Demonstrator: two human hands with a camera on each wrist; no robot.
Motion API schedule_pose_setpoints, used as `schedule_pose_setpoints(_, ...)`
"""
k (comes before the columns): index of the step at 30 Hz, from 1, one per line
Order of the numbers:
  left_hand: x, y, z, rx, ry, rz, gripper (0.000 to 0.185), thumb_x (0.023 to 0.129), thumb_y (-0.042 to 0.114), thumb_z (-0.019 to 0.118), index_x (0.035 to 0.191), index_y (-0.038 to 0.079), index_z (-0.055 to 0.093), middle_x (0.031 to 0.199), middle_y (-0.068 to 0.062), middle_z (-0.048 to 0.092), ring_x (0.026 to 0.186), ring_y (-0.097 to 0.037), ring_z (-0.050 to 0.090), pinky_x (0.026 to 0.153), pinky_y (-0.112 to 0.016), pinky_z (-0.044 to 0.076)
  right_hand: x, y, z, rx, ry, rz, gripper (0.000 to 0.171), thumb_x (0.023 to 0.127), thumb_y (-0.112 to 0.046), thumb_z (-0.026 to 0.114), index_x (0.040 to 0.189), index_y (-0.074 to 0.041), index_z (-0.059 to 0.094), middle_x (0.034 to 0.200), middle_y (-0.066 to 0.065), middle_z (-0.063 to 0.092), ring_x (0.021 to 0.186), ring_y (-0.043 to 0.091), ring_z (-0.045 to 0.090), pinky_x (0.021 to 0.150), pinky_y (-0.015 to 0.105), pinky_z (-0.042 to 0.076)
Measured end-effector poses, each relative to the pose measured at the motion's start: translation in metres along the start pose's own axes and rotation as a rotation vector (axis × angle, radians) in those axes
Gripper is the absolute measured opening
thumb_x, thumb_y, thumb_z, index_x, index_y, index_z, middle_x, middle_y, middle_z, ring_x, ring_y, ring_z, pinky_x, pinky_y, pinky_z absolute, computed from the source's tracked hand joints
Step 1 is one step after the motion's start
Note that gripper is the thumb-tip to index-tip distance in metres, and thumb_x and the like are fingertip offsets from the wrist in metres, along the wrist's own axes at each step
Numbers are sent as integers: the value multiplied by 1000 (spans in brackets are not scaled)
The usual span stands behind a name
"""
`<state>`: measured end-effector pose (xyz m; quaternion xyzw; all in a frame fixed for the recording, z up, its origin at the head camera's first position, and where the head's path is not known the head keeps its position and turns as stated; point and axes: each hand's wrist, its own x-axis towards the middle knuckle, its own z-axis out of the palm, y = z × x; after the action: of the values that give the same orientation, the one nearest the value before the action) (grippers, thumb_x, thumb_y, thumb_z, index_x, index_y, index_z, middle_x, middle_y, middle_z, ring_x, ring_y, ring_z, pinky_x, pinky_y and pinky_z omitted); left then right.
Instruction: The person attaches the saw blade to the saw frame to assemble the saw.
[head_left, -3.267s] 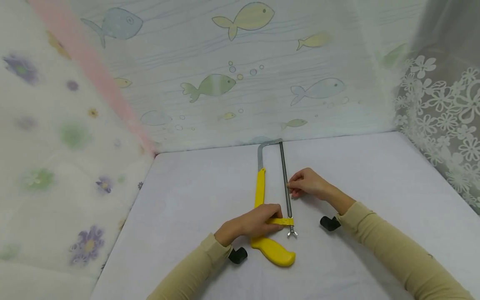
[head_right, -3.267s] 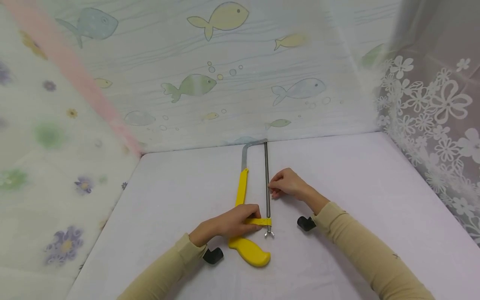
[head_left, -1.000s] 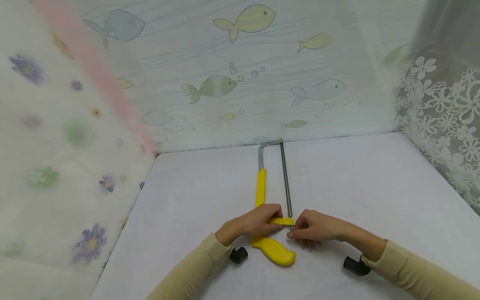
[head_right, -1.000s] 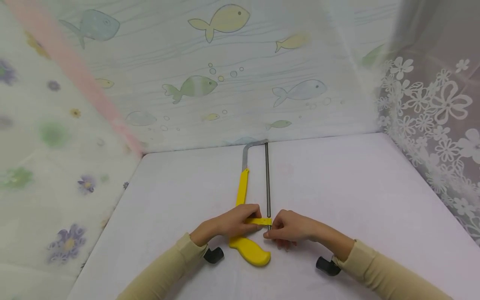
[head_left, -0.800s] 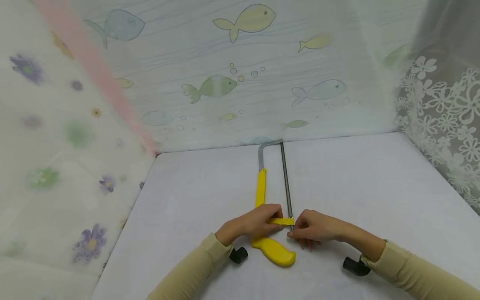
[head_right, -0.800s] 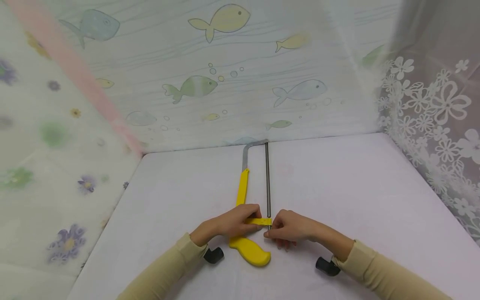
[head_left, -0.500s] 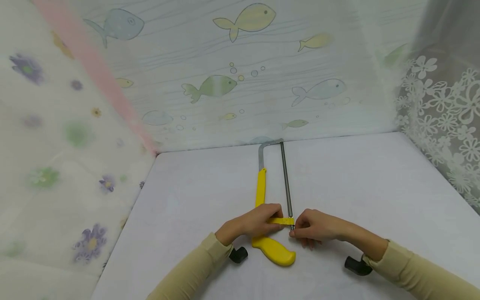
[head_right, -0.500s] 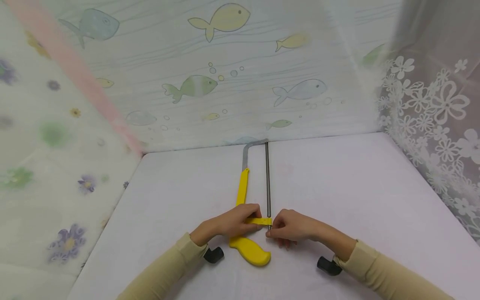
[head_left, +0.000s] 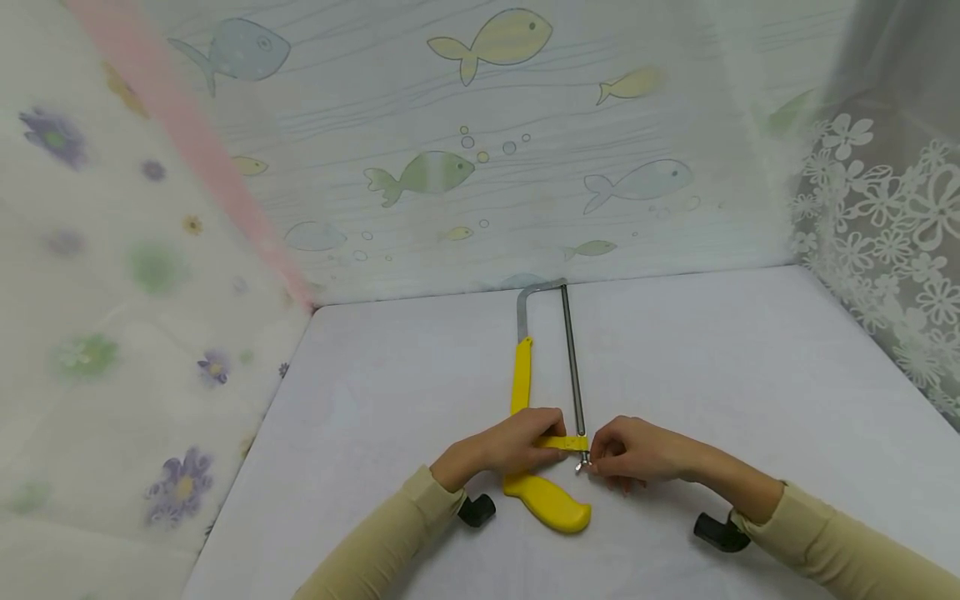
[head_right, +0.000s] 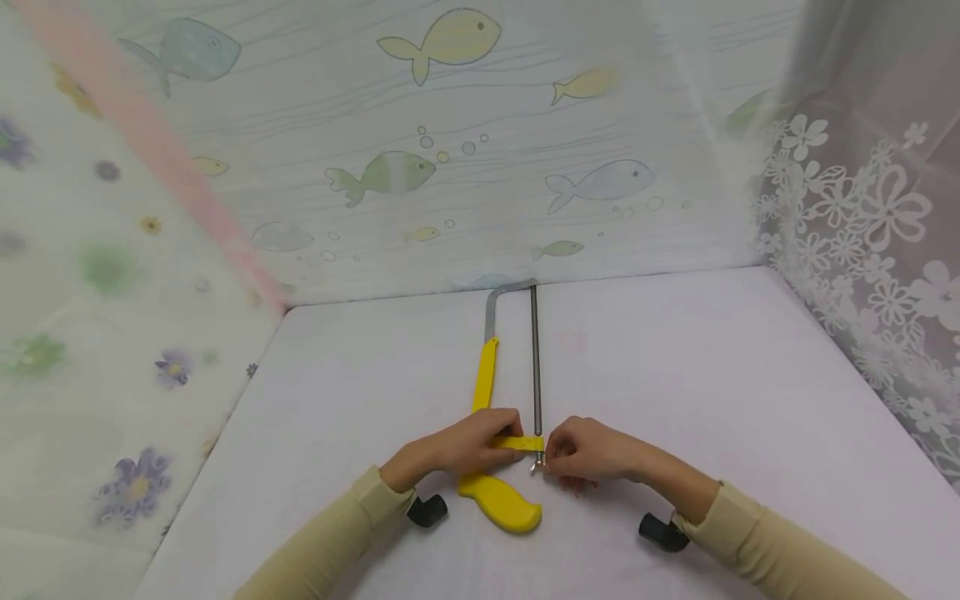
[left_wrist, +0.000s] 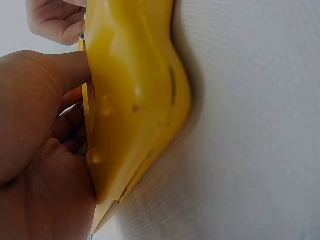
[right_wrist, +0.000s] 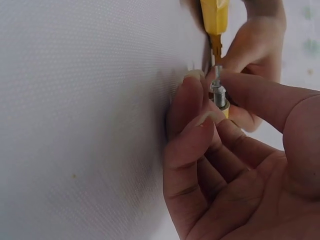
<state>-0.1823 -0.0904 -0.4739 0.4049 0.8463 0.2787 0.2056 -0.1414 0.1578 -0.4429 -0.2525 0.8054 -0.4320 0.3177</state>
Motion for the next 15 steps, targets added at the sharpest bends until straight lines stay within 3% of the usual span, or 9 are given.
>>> schedule_pose_setpoints(9, 0, 0, -1, -11, -8, -11, 13, 101, 21, 68, 107, 14, 58, 100, 8, 61, 87, -5, 52, 80, -17, 46, 0, 0, 2, -9, 18, -36, 7, 94, -9, 68, 89, -4, 69, 64, 2, 60, 51, 10, 48, 46, 22, 39)
schedule_pose_setpoints(15, 1, -1, 0, -8, -8, -2, 13, 101, 21, 68, 107, 14, 58, 100, 9, 61, 86, -4, 52, 80, -17, 46, 1, -1, 3, 3, 4, -40, 9, 92, -13, 71, 88, -5, 71, 64, 1, 60, 51, 10, 48, 46, 22, 39)
